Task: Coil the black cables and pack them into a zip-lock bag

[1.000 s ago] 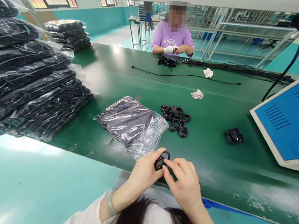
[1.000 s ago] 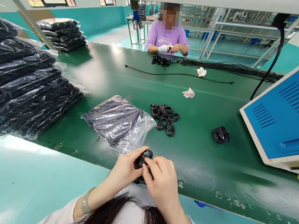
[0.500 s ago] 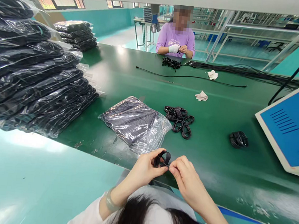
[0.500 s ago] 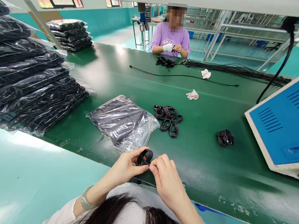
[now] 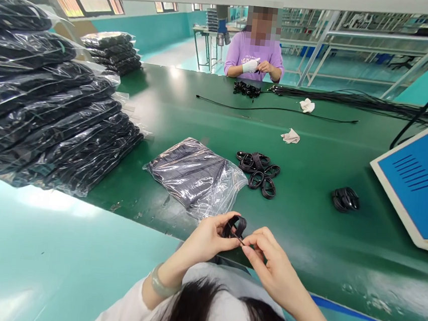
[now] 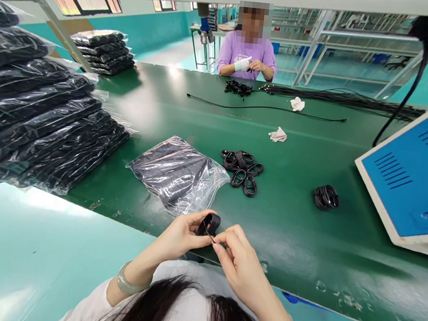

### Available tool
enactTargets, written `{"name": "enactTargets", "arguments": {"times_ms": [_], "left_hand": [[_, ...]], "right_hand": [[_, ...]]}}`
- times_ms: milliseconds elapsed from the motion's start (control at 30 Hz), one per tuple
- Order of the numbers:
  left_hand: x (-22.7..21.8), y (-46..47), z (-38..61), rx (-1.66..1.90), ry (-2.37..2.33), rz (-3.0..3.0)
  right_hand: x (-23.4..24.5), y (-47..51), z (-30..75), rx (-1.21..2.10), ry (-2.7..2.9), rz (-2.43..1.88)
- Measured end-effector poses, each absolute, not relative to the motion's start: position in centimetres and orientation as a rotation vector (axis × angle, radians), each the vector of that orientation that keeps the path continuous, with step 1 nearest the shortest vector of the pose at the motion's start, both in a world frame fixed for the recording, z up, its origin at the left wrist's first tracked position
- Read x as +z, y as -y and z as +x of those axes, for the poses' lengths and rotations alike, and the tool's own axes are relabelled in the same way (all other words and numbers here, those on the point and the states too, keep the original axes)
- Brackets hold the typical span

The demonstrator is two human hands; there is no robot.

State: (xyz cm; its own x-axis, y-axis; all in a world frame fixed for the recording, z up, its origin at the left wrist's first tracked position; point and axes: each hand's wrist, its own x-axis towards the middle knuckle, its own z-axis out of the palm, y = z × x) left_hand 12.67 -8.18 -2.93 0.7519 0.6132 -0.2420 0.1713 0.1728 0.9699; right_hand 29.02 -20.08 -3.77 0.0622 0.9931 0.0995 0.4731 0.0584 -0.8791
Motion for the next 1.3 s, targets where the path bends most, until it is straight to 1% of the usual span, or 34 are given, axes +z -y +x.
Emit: {"name": "enactTargets", "arguments": {"times_ms": [133,333,567,767,867,1033,1200,1300], "left_hand": [[-2.8,8.0,12.5,0.314,-0.638,1.289],[-2.2,7.6,11.7,0.162,-0.52,1.024],[-2.6,6.9,10.7,0.03,-0.329,0.84],[-4.2,7.0,10.5,0.056,-0.254,0.658],[-4.6,6.9,10.5,0.076,-0.225,0.611],[-4.3,6.7,10.5,0.068,-0.237,0.614],[-3.2,6.9,10.9,0.058,-0.339,0.78],[-2.4,7.5,11.3,0.155,-0.518,1.08]], "right_hand": [[-3.9,20.4,29.9,1.012,1.464,-1.533],[-2.9,19.9,30.2,1.198,1.406,-1.509],[-3.0,18.9,30.2,1.285,1.404,-1.381],[-3.7,17.7,29.9,1.24,1.412,-1.324],[-4.0,17.3,29.6,1.29,1.34,-1.294],[-4.3,17.4,29.5,1.288,1.289,-1.302],[-5.4,17.5,29.1,1.52,0.94,-1.21],[-5.9,17.7,28.6,1.394,0.683,-1.283]]}}
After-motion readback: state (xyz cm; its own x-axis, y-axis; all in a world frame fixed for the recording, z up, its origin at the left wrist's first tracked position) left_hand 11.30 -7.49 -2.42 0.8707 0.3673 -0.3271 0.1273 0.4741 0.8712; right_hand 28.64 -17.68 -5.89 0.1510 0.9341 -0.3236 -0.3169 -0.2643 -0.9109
